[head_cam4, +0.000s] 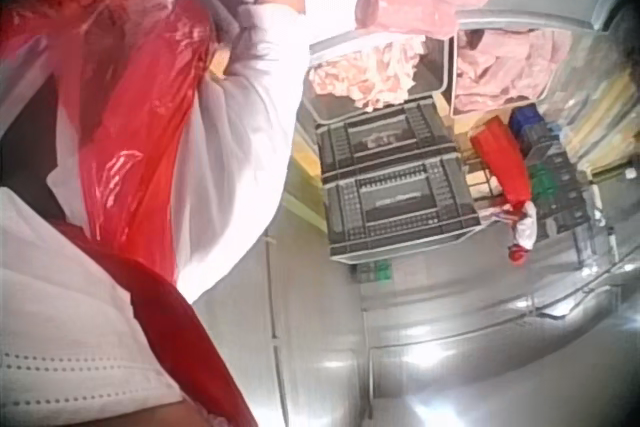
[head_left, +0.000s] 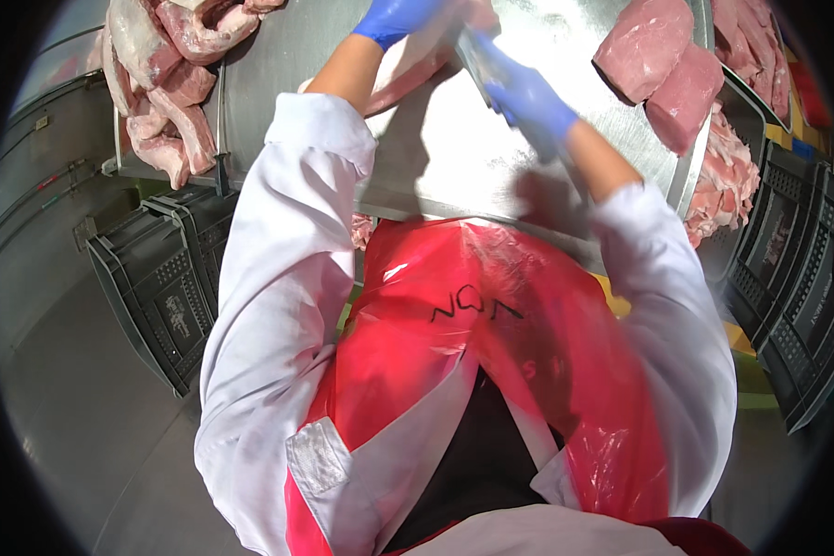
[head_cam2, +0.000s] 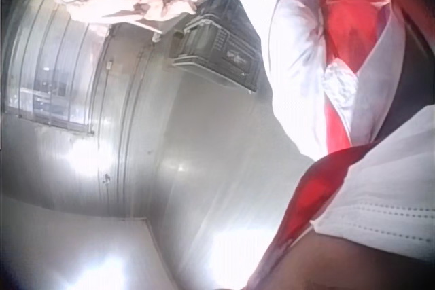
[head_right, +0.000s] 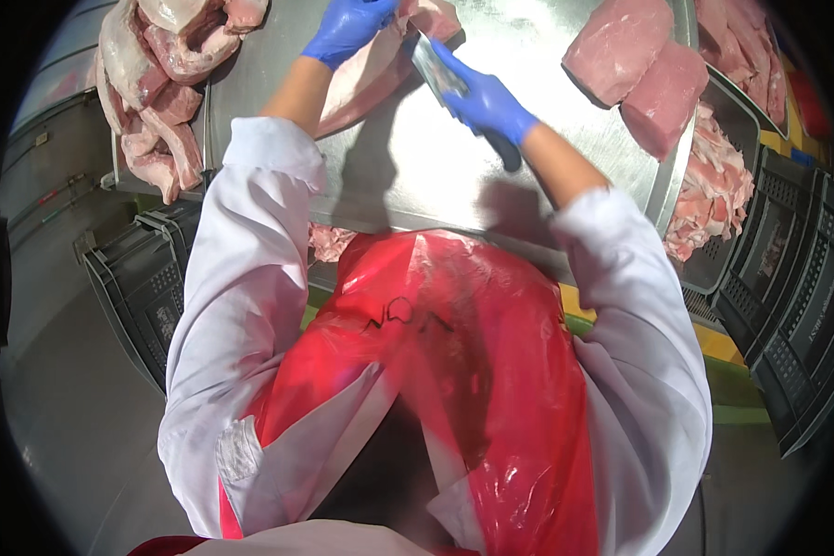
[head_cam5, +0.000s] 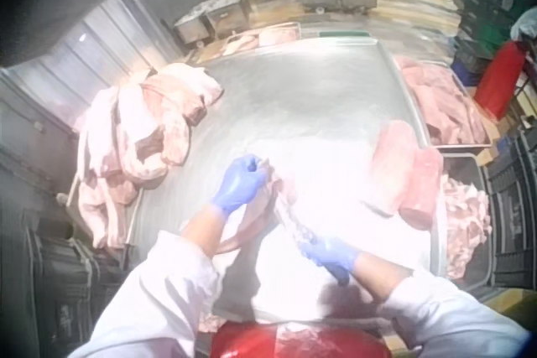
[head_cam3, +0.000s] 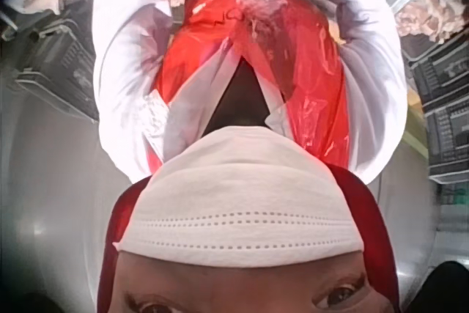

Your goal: The person uses a knife to trim fat and cut large pieces of raw meat into smaller portions on a stainless steel table. The trimmed fat is discarded into a bin, while the cut meat pieces are placed into a metal tray.

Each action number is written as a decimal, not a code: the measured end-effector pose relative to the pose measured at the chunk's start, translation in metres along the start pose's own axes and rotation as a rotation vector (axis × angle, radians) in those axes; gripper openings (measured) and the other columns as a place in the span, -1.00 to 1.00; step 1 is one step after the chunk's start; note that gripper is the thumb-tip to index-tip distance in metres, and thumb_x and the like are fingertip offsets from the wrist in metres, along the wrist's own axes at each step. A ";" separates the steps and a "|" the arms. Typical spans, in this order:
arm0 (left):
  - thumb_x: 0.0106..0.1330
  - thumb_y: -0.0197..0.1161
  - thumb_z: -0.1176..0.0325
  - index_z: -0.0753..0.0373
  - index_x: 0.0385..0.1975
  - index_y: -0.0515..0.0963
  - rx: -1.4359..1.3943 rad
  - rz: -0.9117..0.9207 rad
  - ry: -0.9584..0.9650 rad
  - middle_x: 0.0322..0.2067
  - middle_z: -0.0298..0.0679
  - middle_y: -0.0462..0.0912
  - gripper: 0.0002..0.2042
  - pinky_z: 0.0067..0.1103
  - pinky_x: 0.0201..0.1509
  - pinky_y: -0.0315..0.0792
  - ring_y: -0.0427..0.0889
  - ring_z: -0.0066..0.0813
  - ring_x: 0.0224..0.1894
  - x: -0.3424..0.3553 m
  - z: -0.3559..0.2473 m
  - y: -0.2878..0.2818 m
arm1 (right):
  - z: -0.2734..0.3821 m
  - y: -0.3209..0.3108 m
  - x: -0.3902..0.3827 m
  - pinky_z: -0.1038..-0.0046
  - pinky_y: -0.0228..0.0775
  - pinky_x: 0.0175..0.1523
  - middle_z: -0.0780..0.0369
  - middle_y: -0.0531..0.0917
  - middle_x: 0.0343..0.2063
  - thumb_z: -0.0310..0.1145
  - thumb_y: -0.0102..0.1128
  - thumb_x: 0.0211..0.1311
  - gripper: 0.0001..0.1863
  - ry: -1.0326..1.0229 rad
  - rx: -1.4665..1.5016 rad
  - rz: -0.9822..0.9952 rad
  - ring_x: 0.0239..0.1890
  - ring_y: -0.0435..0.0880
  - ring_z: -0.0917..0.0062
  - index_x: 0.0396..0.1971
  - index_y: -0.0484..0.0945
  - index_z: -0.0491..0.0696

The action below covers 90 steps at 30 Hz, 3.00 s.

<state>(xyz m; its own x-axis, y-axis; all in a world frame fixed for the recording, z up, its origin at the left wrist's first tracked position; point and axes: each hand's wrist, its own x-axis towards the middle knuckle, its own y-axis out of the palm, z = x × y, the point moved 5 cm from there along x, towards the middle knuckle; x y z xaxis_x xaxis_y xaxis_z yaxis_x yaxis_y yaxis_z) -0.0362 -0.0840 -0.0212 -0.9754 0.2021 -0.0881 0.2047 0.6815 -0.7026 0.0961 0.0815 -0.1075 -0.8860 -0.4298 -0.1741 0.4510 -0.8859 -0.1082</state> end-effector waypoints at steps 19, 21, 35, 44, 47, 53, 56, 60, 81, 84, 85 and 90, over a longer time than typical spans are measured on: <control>0.29 0.26 0.37 0.26 -0.57 0.42 -0.616 -0.631 0.171 -0.72 -0.26 0.35 -0.77 -0.47 -0.54 0.27 0.32 -0.56 -0.61 -0.055 0.005 -0.007 | -0.014 0.078 -0.018 0.41 0.60 -0.17 0.11 0.71 -0.22 -0.33 0.18 0.31 -0.24 0.028 -0.175 -0.022 -0.33 0.70 0.44 0.49 0.14 0.01; 0.29 0.23 0.40 0.26 -0.54 0.40 -0.704 -0.624 0.243 -0.71 -0.27 0.32 -0.80 -0.48 -0.54 0.27 0.30 -0.57 -0.61 -0.064 -0.018 0.005 | -0.025 0.074 0.022 0.40 0.56 0.01 0.13 0.70 -0.06 -0.31 0.30 0.28 -0.33 0.041 -0.369 0.011 -0.14 0.68 0.43 0.35 0.30 -0.13; 0.14 0.23 0.46 0.31 -0.47 0.53 -0.804 -1.001 0.340 -0.53 -0.09 0.65 -0.93 -0.37 -0.34 0.51 0.64 -0.22 -0.48 -0.082 -0.040 -0.020 | 0.021 0.143 0.068 0.41 0.45 -0.35 0.18 0.65 -0.41 -0.35 0.22 0.32 -0.50 0.092 -0.268 -0.043 -0.41 0.60 0.49 0.24 0.39 -0.04; 0.08 0.25 0.52 0.27 -0.48 0.55 -0.761 -0.981 0.487 -0.47 -0.13 0.69 -0.97 -0.40 -0.36 0.57 0.70 -0.20 -0.44 -0.097 -0.062 -0.044 | 0.058 0.177 0.068 0.37 0.47 -0.44 0.15 0.62 -0.50 -0.30 0.16 0.28 -0.62 0.111 -0.240 -0.064 -0.58 0.58 0.48 0.02 0.42 -0.15; 0.06 0.25 0.52 0.26 -0.50 0.54 -0.772 -1.022 0.485 -0.51 -0.15 0.66 -0.96 -0.38 -0.37 0.57 0.69 -0.17 -0.47 -0.108 -0.067 -0.054 | 0.058 0.199 0.067 0.34 0.50 -0.38 0.12 0.64 -0.46 -0.23 0.17 0.26 -0.60 0.115 -0.336 -0.051 -0.53 0.62 0.43 -0.02 0.45 -0.19; 0.03 0.25 0.50 0.25 -0.52 0.53 -0.777 -1.039 0.558 -0.55 -0.15 0.62 -0.95 -0.37 -0.41 0.54 0.66 -0.15 -0.50 -0.109 -0.083 -0.062 | 0.004 0.212 0.103 0.33 0.50 -0.37 0.08 0.65 -0.44 -0.19 0.15 0.25 -0.57 0.186 -0.320 -0.058 -0.50 0.64 0.40 0.02 0.46 -0.16; 0.02 0.25 0.51 0.25 -0.53 0.53 -0.790 -1.052 0.536 -0.56 -0.15 0.62 -0.95 -0.36 -0.43 0.53 0.65 -0.15 -0.51 -0.123 -0.077 -0.094 | 0.026 0.244 0.044 0.32 0.51 -0.35 0.06 0.66 -0.42 -0.20 0.15 0.25 -0.54 0.130 -0.367 0.002 -0.48 0.66 0.39 0.06 0.45 -0.15; 0.01 0.22 0.53 0.27 -0.55 0.52 -0.833 -1.047 0.667 -0.58 -0.13 0.60 -0.97 -0.35 -0.45 0.49 0.62 -0.12 -0.52 -0.144 -0.101 -0.104 | -0.009 0.245 0.129 0.32 0.53 -0.33 0.05 0.67 -0.38 -0.20 0.15 0.25 -0.51 0.209 -0.265 0.072 -0.46 0.67 0.37 0.11 0.44 -0.14; 0.04 0.17 0.52 0.23 -0.41 0.65 -0.590 -0.698 1.092 -0.46 -0.16 0.68 -0.85 -0.30 -0.25 0.58 0.67 -0.12 -0.41 -0.184 -0.336 -0.055 | 0.127 0.288 0.062 0.54 0.43 -0.54 0.24 0.59 -0.59 -0.53 0.09 0.32 -0.07 0.122 0.241 0.408 -0.68 0.49 0.65 0.57 -0.16 0.30; 0.30 0.10 0.43 0.18 -0.07 0.61 -0.768 0.073 1.182 -0.25 -0.12 0.68 -0.75 -0.35 -0.08 0.57 0.67 -0.13 -0.23 -0.227 -0.369 -0.001 | 0.122 0.270 0.037 0.52 0.48 -0.51 0.23 0.60 -0.50 -0.52 0.08 0.31 -0.07 0.062 0.365 0.346 -0.60 0.56 0.63 0.57 -0.14 0.32; 0.36 0.11 0.37 0.15 0.03 0.58 -0.996 0.341 1.050 -0.21 -0.12 0.67 -0.72 -0.36 -0.04 0.57 0.67 -0.15 -0.20 -0.230 -0.366 0.018 | 0.097 0.244 0.029 0.51 0.48 -0.51 0.23 0.60 -0.47 -0.52 0.07 0.30 -0.08 0.077 0.506 0.264 -0.59 0.57 0.63 0.57 -0.13 0.33; 0.19 0.38 0.17 0.24 0.14 0.51 -0.411 0.332 0.504 -0.12 -0.07 0.64 -0.47 -0.33 0.11 0.50 0.62 -0.19 -0.06 -0.144 -0.149 -0.009 | -0.023 0.028 -0.021 0.51 0.47 -0.52 0.24 0.59 -0.43 -0.51 0.06 0.30 -0.09 0.085 0.239 -0.428 -0.56 0.56 0.61 0.56 -0.11 0.35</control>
<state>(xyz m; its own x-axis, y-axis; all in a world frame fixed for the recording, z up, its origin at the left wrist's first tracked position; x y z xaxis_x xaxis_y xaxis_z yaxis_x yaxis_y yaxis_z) 0.1150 -0.0151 0.1031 -0.7209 0.6755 0.1549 0.5936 0.7172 -0.3650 0.1299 0.0696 -0.1290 -0.9698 -0.0123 -0.2436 0.0030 -0.9993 0.0383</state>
